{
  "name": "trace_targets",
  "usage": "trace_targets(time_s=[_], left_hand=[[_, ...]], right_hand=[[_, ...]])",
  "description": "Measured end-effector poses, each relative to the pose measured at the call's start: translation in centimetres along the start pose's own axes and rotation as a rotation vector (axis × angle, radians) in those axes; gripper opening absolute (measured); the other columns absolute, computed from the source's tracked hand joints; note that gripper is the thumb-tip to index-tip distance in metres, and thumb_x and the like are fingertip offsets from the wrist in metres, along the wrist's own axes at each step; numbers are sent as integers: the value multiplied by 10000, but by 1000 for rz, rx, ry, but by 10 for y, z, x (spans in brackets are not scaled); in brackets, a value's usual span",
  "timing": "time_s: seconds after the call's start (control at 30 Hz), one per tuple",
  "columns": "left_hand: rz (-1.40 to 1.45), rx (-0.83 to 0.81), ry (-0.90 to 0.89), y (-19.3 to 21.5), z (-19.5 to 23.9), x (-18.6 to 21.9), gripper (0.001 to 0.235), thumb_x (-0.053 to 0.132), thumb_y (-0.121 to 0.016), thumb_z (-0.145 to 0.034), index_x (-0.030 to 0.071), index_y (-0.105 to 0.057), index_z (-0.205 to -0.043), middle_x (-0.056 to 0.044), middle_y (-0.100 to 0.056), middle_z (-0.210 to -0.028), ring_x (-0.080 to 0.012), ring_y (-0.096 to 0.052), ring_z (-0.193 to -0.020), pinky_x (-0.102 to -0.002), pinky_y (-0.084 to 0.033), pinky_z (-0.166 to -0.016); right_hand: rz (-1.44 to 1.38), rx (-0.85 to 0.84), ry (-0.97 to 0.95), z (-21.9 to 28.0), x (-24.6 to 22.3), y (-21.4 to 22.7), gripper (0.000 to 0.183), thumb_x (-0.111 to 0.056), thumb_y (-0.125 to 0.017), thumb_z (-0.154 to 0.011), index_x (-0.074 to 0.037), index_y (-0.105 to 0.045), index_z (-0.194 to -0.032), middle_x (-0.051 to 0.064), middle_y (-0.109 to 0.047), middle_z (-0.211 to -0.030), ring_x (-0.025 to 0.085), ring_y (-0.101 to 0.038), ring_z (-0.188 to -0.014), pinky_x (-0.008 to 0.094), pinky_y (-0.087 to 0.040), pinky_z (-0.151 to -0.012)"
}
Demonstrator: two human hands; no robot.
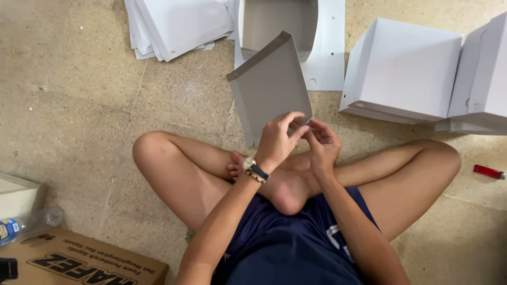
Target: The person sits on the floor and assembles white cardboard boxes by folding the flat pieces and inserting tabs into slots. They handle the boxes one at a time, stacking the finished ones to the side.
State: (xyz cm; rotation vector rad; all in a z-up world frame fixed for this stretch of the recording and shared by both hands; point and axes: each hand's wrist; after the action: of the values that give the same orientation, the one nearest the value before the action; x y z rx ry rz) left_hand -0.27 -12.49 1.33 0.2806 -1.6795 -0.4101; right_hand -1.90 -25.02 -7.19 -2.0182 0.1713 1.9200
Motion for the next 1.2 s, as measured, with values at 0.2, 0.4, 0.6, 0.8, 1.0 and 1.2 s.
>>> trace_targets(time_s=[0.2,0.4,0.6,0.8,1.0,1.2], left_hand=[[-89,57,43,-15,2,-15,87,164,-558,-860,103,-606,-899,-97,-643,-742,-257,-653,-718,-325,-556,-584],[-185,180,-93,-29,10,-27,59,126,-590,-834,117,-591,-892,-73,-639,-712,-225,-650,-699,-300,-545,-585],[-200,277,-202,-31,9,-30,56,93,-619,-800,110,-567,-786,-46,-593,-707,-220,-621,-718,-293,-522,-622],[-159,295,-255,-38,9,-32,64,104,-614,-805,106,-568,-761,-44,-581,-705,-212,-614,-707,-288,-518,-636],[-90,288,-218,-28,3,-18,149,177,-546,-891,106,-589,-767,-35,-586,-700,-222,-624,-692,-295,-517,-616],[-130,396,-193,-35,10,-26,95,149,-567,-889,103,-640,-850,-30,-628,-738,-198,-643,-710,-272,-522,-647]], right_hand=[[-181,82,-199,3,3,-3,341,-27,-709,-763,10,-536,-1056,122,-633,-858,195,-654,-742,343,-577,-651],[-312,61,-377,-3,8,8,305,-30,-673,-788,-56,-501,-1038,108,-640,-882,203,-658,-786,322,-553,-674],[-289,25,-413,-5,17,16,300,-63,-676,-794,-68,-483,-1023,101,-656,-881,184,-662,-782,289,-534,-673],[-290,22,-375,-5,21,15,285,-57,-689,-782,-59,-490,-986,92,-659,-841,162,-659,-744,258,-533,-663],[-283,17,-342,-6,15,11,294,-54,-708,-765,-34,-494,-966,120,-658,-817,179,-661,-703,275,-554,-652],[-286,8,-300,-1,21,7,359,9,-696,-750,-12,-476,-1033,119,-652,-845,204,-670,-744,340,-566,-737]])
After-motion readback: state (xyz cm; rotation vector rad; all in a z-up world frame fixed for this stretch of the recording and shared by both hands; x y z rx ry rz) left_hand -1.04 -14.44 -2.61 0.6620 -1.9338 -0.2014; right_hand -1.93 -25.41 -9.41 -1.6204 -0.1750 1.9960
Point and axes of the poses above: each hand's wrist, its own z-axis away from the middle knuckle, its own y-axis out of the back of the hand, x = y × z
